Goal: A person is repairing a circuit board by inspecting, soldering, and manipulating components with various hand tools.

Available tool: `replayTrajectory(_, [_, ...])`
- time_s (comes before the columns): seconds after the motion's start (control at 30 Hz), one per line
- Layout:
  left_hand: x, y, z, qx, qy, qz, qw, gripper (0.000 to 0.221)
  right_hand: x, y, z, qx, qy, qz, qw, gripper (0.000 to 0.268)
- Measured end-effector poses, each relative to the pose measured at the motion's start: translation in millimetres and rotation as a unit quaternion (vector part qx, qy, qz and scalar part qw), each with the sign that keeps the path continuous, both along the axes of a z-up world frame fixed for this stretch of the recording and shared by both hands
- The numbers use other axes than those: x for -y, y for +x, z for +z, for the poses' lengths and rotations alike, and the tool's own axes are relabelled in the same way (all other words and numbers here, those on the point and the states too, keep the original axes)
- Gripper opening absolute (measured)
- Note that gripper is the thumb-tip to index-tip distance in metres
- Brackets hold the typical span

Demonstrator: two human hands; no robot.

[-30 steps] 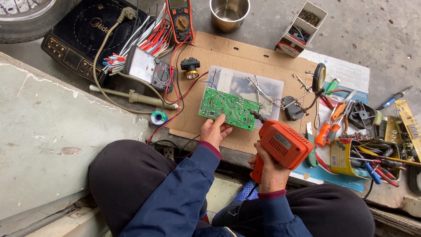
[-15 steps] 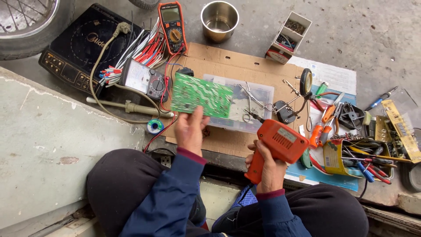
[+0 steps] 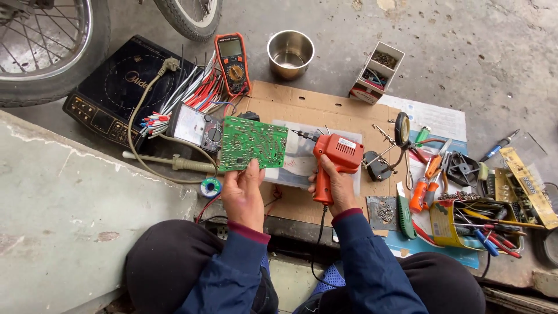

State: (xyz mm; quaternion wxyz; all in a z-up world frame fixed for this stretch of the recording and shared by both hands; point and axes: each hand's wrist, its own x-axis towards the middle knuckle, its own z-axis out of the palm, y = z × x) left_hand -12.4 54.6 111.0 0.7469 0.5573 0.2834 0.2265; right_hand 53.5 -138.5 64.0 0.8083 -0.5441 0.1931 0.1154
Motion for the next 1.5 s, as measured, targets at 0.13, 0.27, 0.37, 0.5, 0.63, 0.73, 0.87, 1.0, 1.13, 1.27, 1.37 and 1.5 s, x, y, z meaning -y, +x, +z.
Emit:
replayTrajectory(0.13, [3, -6, -3, -0.01, 0.049, -0.015, 0.999, 0.037, 1, 3, 16, -0.006, -0.129, 0.029, 0.991, 0.055])
replayTrajectory(0.27, [11, -8, 7, 0.041, 0.255, -0.016, 0.966, 0.017, 26, 6, -8, -0.08, -0.53, 0.19, 0.823, 0.096])
replayTrajectory(0.37, [15, -13, 17, 0.106, 0.375, -0.024, 0.921, 0.015, 30, -15, 33, -0.069, -0.553, 0.147, 0.817, 0.079])
replayTrajectory(0.5, [18, -9, -10, 0.135, 0.503, -0.019, 0.853, 0.03, 19, -59, 112, 0.005, -0.074, 0.071, 0.995, 0.086])
replayTrajectory(0.63, [23, -15, -13, 0.158, 0.534, -0.028, 0.83, 0.036, 14, -83, 118, 0.017, 0.046, 0.105, 0.993, 0.086])
replayTrajectory(0.73, [29, -17, -14, 0.183, 0.555, -0.025, 0.811, 0.034, -1, -93, 138, 0.056, 0.117, 0.069, 0.989, 0.054])
replayTrajectory(0.87, [34, -20, -7, 0.204, 0.544, -0.036, 0.813, 0.038, 5, -96, 127, 0.042, 0.101, -0.013, 0.994, 0.029])
replayTrajectory(1.0, [37, -23, 0, 0.22, 0.502, -0.055, 0.835, 0.049, 12, -96, 108, 0.023, 0.11, -0.049, 0.992, 0.036])
replayTrajectory(1.13, [31, -34, 23, 0.144, 0.461, -0.09, 0.871, 0.057, 22, -94, 89, 0.034, 0.135, -0.065, 0.988, 0.029])
replayTrajectory(1.27, [21, -35, 32, 0.049, 0.153, -0.217, 0.963, 0.06, 19, -96, 86, 0.038, 0.131, -0.075, 0.988, 0.026])
replayTrajectory(1.37, [17, -30, 39, 0.03, -0.065, -0.266, 0.961, 0.07, 8, -97, 97, 0.041, 0.123, -0.068, 0.989, 0.035])
replayTrajectory(1.5, [10, -23, 49, 0.004, -0.245, -0.286, 0.926, 0.071, 4, -98, 85, 0.052, 0.135, -0.046, 0.988, 0.036])
